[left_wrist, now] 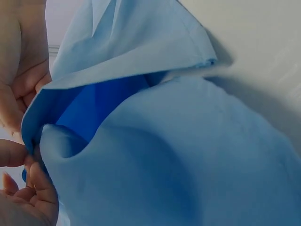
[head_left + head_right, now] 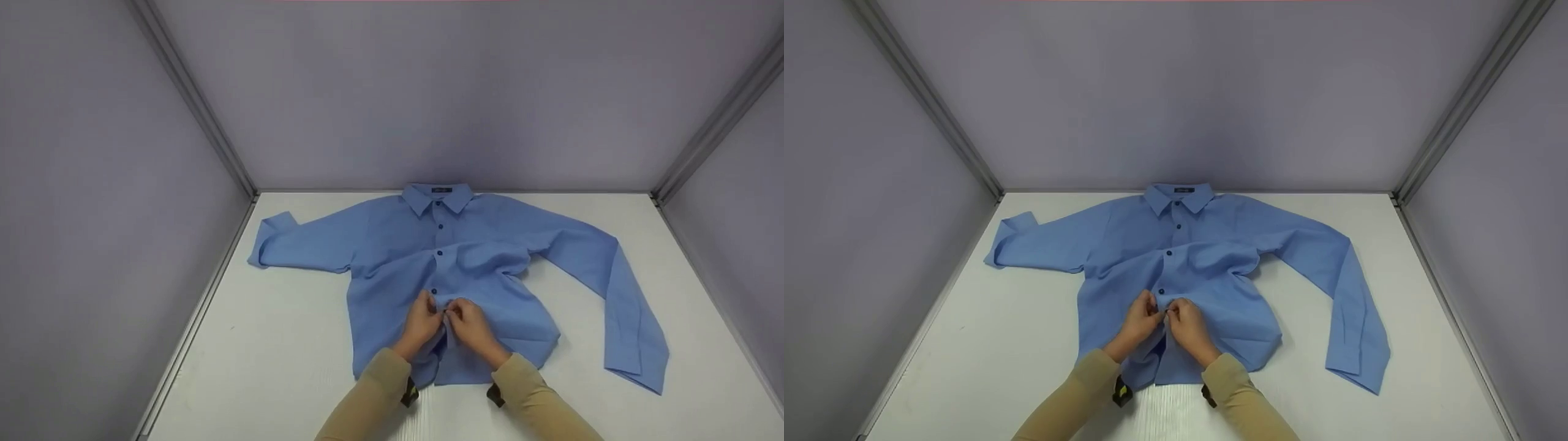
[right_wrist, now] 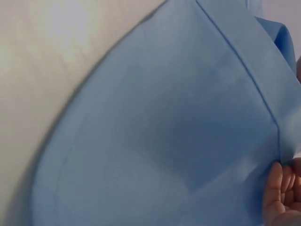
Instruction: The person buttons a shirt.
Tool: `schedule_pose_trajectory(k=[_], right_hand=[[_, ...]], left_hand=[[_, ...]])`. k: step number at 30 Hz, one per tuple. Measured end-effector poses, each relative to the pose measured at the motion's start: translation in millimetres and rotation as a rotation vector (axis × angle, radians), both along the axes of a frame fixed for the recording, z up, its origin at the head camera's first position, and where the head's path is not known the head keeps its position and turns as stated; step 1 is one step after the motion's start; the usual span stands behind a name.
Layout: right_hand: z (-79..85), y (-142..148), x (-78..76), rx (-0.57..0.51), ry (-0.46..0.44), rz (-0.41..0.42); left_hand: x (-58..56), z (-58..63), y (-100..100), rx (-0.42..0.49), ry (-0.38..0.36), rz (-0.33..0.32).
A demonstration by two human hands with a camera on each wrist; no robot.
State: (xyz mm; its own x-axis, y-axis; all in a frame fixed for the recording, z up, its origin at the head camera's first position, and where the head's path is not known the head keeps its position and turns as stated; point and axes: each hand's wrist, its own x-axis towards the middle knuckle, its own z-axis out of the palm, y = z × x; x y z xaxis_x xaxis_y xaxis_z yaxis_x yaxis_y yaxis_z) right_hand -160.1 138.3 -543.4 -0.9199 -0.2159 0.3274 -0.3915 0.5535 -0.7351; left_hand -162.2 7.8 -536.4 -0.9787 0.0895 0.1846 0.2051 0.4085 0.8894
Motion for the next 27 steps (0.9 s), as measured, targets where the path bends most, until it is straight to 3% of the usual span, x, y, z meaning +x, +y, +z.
schedule_pose_trajectory(k=[6,15,21,27], right_hand=[[3.1,2,-2.3,-0.102,-0.167,-0.02],[7.2,1,-5.3,-0.301,-0.368,-0.032],[20.2,1,-3.8,-0.38,-0.45,-0.023],[9.8,3,-8.5,-0.404,-0.465,-0.02]], left_hand=[[-1.9,-2.3,0,0.017,0.032,-0.03],[-2.2,-2.4,0,0.12,0.046,-0.059],[-3.8,-0.2,-1,0.179,-0.03,-0.066],[-0.7,5.9,-3,0.295,-0.135,-0.082]])
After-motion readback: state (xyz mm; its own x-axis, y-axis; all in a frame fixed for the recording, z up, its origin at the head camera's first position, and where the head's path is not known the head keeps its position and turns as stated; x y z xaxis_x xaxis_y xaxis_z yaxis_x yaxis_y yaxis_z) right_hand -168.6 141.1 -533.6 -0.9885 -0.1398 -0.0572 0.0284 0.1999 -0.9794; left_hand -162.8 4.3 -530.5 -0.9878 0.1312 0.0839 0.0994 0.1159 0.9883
